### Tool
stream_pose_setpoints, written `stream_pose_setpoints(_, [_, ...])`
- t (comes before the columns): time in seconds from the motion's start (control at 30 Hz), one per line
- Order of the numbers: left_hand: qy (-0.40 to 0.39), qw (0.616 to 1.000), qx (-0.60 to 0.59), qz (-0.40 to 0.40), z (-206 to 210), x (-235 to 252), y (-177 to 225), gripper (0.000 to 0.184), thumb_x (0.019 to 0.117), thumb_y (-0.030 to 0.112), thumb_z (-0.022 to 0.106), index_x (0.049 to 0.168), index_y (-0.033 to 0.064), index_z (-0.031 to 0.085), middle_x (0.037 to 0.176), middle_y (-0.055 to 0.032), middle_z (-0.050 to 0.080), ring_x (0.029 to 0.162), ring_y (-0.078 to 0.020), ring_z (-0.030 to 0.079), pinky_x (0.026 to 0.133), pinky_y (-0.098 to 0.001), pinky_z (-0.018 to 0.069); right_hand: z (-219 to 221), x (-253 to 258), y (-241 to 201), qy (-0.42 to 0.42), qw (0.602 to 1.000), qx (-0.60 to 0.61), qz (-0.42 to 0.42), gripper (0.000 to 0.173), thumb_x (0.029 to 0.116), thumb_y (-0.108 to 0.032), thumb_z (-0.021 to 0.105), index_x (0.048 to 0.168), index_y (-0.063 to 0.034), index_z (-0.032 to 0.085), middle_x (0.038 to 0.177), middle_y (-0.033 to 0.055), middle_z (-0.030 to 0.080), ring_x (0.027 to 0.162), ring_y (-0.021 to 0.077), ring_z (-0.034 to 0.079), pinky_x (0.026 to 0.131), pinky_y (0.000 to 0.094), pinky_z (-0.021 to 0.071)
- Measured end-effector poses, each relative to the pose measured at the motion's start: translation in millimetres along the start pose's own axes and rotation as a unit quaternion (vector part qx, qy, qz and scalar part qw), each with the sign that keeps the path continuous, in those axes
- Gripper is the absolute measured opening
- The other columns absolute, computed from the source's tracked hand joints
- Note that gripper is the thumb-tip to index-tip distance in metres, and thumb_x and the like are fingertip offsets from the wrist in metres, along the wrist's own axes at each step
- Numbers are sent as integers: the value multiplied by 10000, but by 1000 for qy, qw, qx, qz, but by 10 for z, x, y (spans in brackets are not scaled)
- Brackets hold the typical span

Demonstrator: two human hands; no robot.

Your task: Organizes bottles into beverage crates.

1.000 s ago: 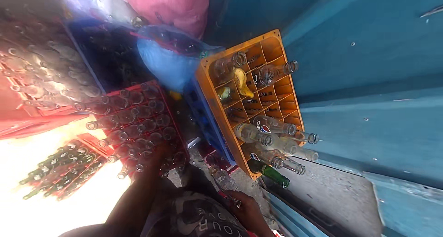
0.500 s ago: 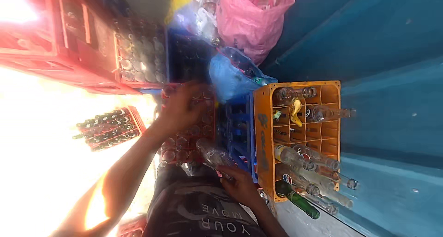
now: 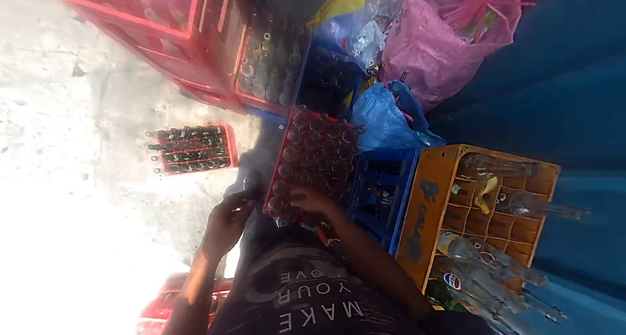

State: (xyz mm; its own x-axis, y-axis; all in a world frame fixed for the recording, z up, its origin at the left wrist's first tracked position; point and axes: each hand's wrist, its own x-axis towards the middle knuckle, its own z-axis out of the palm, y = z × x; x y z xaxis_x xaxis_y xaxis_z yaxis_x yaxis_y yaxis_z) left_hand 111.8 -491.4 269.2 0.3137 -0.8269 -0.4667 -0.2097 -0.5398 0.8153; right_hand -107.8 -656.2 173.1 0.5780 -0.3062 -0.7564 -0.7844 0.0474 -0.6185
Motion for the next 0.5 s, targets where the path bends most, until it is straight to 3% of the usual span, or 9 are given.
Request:
stream_pose_setpoints(0.07, [-10, 1000, -20, 9, 6, 9, -70, 394, 1039, 291, 567, 1331, 35, 631, 1250, -112, 696, 1072, -165, 701, 937, -367, 585, -14, -199, 51, 54, 994, 97, 16, 285, 999, -159, 644, 1262, -54, 675, 1298, 186, 654, 1177, 306, 637, 1009, 536, 507])
stream_pose_setpoints(0.1, [-23, 999, -31, 16, 40, 41, -103, 390, 1044, 292, 551, 1322, 32, 637, 1243, -113, 700, 1073, -175, 705, 943, -377, 586, -85, -420, 54, 97, 986, 135, 20, 256, 1002, -168, 630, 1237, -84, 688, 1209, 144, 687, 1042, 250, 663, 908, 481, 544])
stream_pose_setpoints(0.17, [-69, 995, -68, 32, 176, 147, -164, 365, 1056, 259, 516, 1304, 26, 648, 1237, -108, 702, 1076, -195, 702, 952, -398, 581, -290, -1007, 44, 187, 957, 220, 9, 235, 1019, -211, 604, 1218, -127, 694, 880, 62, 638, 664, 132, 551, 610, 331, 496])
stream_pose_setpoints(0.2, [-101, 991, -88, 31, 275, 215, -197, 353, 1065, 239, 500, 1301, 25, 651, 1229, -107, 705, 1072, -200, 703, 957, -407, 581, -388, -1331, 49, 220, 938, 266, 0, 239, 1021, -208, 588, 1220, -124, 690, 766, 29, 581, 589, 113, 519, 555, 307, 500])
stream_pose_setpoints(0.3, [-205, 972, -110, -14, 689, 476, -301, 364, 1079, 220, 468, 1332, 10, 626, 1223, -133, 700, 1068, -202, 700, 959, -400, 579, -450, -2312, 152, 296, 886, 353, -52, 263, 987, -162, 539, 1200, -77, 668, 715, -27, 561, 577, 99, 549, 584, 317, 557])
stream_pose_setpoints(0.4, [-260, 963, -36, -61, 1156, 831, -198, 384, 1074, 269, 492, 1306, -11, 615, 1102, -148, 677, 931, -183, 654, 846, -394, 551, -147, -2992, 417, 367, 851, 343, -152, 231, 959, -243, 668, 1149, -126, 728, 942, -21, 703, 711, 79, 645, 656, 278, 588])
stream_pose_setpoints(0.5, [-297, 951, 33, -77, 1574, 1157, -298, 481, 1055, 429, 521, 1262, 14, 647, 1128, -176, 695, 1024, -250, 677, 939, -491, 548, 334, -3365, 549, 453, 825, 302, -153, 223, 948, -270, 721, 1153, -191, 754, 1067, -37, 732, 808, 62, 676, 704, 238, 591])
